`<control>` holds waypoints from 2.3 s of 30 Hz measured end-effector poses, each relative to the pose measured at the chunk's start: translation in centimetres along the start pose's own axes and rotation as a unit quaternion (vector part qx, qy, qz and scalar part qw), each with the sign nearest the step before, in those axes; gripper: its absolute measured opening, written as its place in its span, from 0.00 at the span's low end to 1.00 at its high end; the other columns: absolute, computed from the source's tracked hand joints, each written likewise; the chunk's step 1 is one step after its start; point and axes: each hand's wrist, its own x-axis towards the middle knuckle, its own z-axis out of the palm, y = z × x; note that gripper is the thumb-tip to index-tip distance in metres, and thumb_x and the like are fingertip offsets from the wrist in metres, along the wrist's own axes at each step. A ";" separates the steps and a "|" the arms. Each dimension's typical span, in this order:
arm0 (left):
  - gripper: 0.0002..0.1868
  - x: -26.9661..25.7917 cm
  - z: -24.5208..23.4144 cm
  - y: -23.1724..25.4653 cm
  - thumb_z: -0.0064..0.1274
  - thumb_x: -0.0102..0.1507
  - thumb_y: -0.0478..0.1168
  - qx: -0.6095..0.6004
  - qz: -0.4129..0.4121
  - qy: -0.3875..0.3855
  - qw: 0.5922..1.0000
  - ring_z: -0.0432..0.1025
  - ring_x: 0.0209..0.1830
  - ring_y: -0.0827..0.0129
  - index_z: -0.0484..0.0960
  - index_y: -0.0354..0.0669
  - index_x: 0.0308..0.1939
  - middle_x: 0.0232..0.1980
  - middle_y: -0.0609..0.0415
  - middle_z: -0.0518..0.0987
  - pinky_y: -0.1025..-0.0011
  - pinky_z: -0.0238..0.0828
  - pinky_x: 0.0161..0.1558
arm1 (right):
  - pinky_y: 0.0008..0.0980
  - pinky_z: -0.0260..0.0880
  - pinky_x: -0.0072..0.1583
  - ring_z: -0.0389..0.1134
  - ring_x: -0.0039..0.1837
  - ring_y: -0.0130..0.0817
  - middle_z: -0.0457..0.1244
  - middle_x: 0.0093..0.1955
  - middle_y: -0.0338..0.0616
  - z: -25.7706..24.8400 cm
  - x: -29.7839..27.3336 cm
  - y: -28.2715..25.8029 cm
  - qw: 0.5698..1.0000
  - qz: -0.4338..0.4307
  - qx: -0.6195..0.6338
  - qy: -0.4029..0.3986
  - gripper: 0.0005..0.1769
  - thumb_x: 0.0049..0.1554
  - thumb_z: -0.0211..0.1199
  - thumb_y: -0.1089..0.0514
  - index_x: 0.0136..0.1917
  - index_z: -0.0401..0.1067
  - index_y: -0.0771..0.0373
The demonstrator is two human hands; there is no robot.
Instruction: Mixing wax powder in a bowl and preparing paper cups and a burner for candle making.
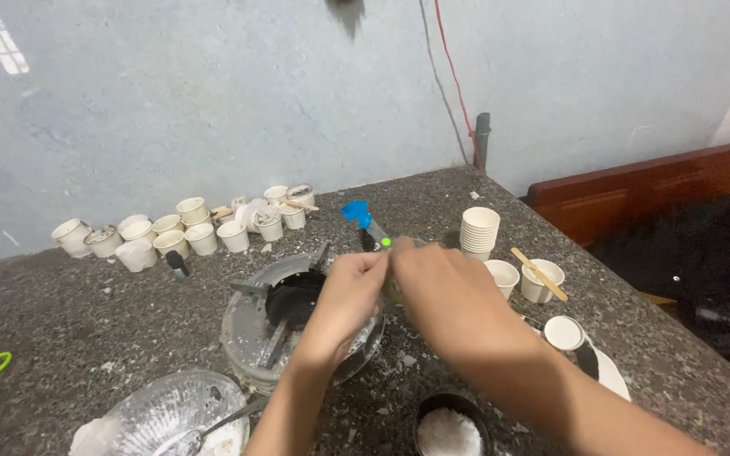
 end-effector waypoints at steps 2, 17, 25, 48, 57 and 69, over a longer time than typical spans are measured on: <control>0.20 0.5 -0.1 -0.4 0.47 0.69 0.45 -0.009 -0.007 -0.003 1.000 0.59 0.13 0.81 0.88 0.32 0.45 0.21 0.58 0.72 0.81 0.55 0.17 | 0.50 0.77 0.40 0.76 0.40 0.56 0.70 0.34 0.62 0.7 -0.4 -0.4 1.000 0.001 -0.026 0.009 0.07 0.54 0.57 0.73 0.47 0.74 0.75; 0.23 -1.3 -6.8 3.8 0.44 0.72 0.52 0.089 -0.026 -0.033 0.995 0.57 0.20 0.75 0.88 0.42 0.36 0.25 0.59 0.76 0.78 0.51 0.26 | 0.23 0.72 0.44 0.70 0.41 0.25 0.73 0.48 0.34 -2.5 -3.7 6.0 0.970 0.076 0.212 0.088 0.08 0.56 0.65 0.57 0.50 0.73 0.52; 0.24 -1.6 -13.3 3.9 0.41 0.74 0.50 0.196 -0.031 -0.028 0.980 0.59 0.21 0.72 0.86 0.40 0.36 0.25 0.58 0.72 0.77 0.54 0.26 | 0.24 0.78 0.65 0.77 0.57 0.22 0.75 0.57 0.28 3.3 -4.1 13.9 0.956 0.248 0.129 -0.095 0.10 0.59 0.65 0.50 0.53 0.82 0.49; 0.30 -4.7 -16.8 5.5 0.45 0.74 0.50 0.241 -0.047 -0.032 0.969 0.49 0.15 0.75 0.57 0.52 0.17 0.17 0.66 0.55 0.68 0.82 0.62 | 0.30 0.79 0.46 0.76 0.42 0.33 0.75 0.44 0.44 7.2 -2.1 12.3 0.878 0.089 0.447 0.147 0.12 0.65 0.54 0.57 0.57 0.75 0.59; 0.25 -4.2 -11.5 5.7 0.45 0.71 0.43 0.220 -0.062 -0.069 0.971 0.56 0.10 0.73 0.89 0.23 0.34 0.17 0.51 0.71 0.76 0.52 0.17 | 0.20 0.61 0.32 0.56 0.31 0.23 0.52 0.32 0.32 8.3 3.6 3.4 0.650 0.033 0.744 -0.148 0.31 0.65 0.36 0.31 0.52 0.65 0.59; 0.24 -5.1 -10.6 6.5 0.47 0.71 0.42 0.249 -0.046 -0.092 0.963 0.51 0.07 0.74 0.89 0.23 0.31 0.14 0.53 0.69 0.75 0.49 0.15 | 0.22 0.35 0.23 0.37 0.21 0.20 0.33 0.24 0.26 14.7 6.0 2.9 0.585 0.108 0.751 -0.288 0.30 0.58 0.36 0.27 0.27 0.44 0.49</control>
